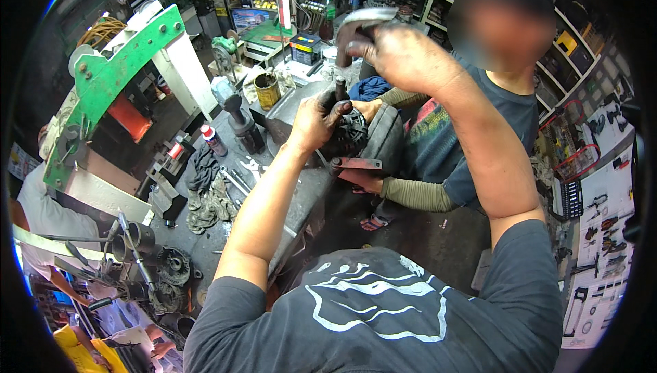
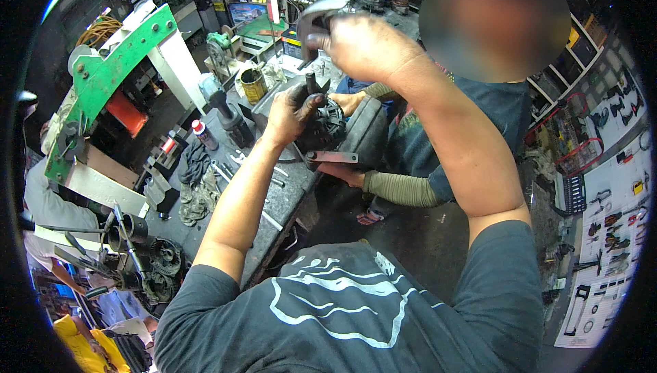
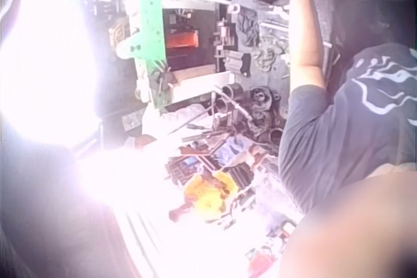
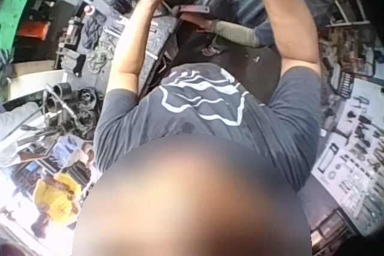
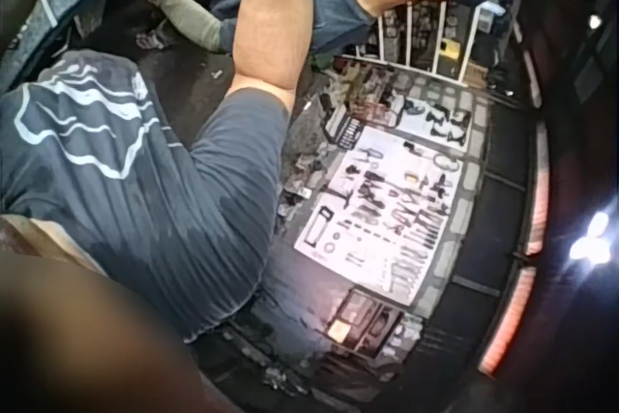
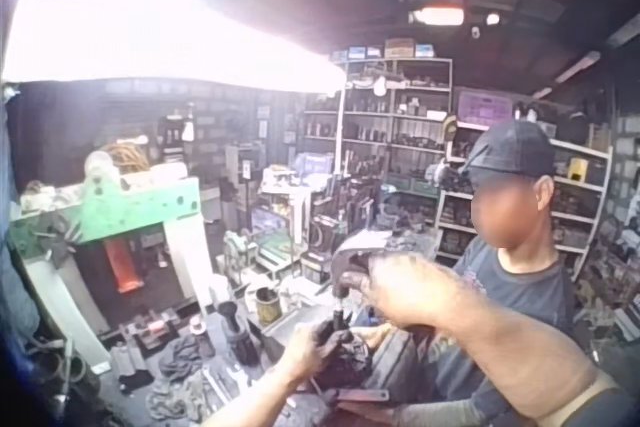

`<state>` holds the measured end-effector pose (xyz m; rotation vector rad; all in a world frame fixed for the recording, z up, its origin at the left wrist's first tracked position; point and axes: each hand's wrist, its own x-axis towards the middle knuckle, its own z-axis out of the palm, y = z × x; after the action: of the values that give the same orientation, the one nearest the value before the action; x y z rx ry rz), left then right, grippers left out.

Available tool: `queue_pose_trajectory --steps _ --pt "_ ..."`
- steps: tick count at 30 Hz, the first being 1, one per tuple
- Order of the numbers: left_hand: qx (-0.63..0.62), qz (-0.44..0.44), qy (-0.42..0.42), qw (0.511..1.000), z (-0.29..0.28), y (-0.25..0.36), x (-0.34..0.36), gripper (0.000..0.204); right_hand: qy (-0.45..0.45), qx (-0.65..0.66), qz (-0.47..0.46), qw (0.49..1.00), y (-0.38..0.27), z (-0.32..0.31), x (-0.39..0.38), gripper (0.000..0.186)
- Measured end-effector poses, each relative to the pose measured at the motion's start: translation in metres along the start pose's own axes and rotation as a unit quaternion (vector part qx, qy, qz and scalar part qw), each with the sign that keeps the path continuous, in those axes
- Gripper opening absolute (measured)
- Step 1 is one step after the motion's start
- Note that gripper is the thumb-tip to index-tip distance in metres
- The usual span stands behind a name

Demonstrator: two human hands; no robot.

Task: The person disassembles a mechanical assembly on a workbench, using a hammer to separate components. They then reassemble the parts by hand, aligning and fitting them together while two other people observe.

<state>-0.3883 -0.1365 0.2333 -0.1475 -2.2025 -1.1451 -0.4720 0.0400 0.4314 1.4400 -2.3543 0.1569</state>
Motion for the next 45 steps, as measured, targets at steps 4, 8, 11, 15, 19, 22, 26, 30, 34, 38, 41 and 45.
queue_pose_trajectory --steps 4,8,11,15,19,22,26,30,34,38,41,45 --pt "-0.007 -0.002 -0.007 1.0 -0.001 0.0 0.0 0.032 -0.046 0.052 0.065 0.995 0.001 -0.002 0.003 0.06" --pt "0.02 0.0 -0.003 1.0 0.0 0.003 0.0 0.032 -0.082 0.026 0.026 0.996 -0.007 0.009 -0.003 0.057" --pt "0.003 -0.003 -0.004 1.0 0.001 0.003 0.0 0.033 -0.099 0.012 0.026 0.995 -0.01 0.003 -0.004 0.057" --pt "-0.011 0.014 0.002 1.0 0.001 0.001 0.0 0.035 0.048 -0.054 -0.051 0.996 -0.001 -0.017 0.001 0.055" --pt "0.01 0.014 -0.001 1.0 0.001 0.0 0.0 0.034 -0.026 -0.012 -0.01 1.0 0.002 -0.003 -0.001 0.056" --pt "0.01 -0.013 -0.007 1.0 0.001 0.002 0.0 0.033 -0.061 0.012 -0.013 0.998 -0.004 0.017 -0.006 0.057" --pt "0.024 -0.001 -0.008 1.0 0.001 0.001 0.001 0.032 -0.018 -0.006 -0.029 0.999 -0.007 0.012 -0.008 0.058" --pt "0.005 0.024 0.002 1.0 0.001 -0.002 0.001 0.036 0.12 -0.058 -0.066 0.989 0.002 -0.013 0.001 0.048" --pt "0.015 0.007 -0.009 1.0 0.0 -0.002 -0.001 0.034 -0.111 0.035 -0.003 0.993 -0.003 0.003 0.001 0.054" --pt "0.023 0.005 -0.008 1.0 0.001 0.0 0.0 0.033 -0.029 0.049 0.013 0.998 -0.007 0.014 -0.003 0.058" --pt "0.017 0.015 -0.005 1.0 0.002 0.0 0.0 0.032 -0.056 0.0 -0.009 0.998 -0.006 0.004 -0.003 0.053" --pt "0.012 0.025 -0.001 1.0 0.002 -0.001 0.0 0.032 0.084 0.043 -0.001 0.996 -0.001 -0.005 0.001 0.058"
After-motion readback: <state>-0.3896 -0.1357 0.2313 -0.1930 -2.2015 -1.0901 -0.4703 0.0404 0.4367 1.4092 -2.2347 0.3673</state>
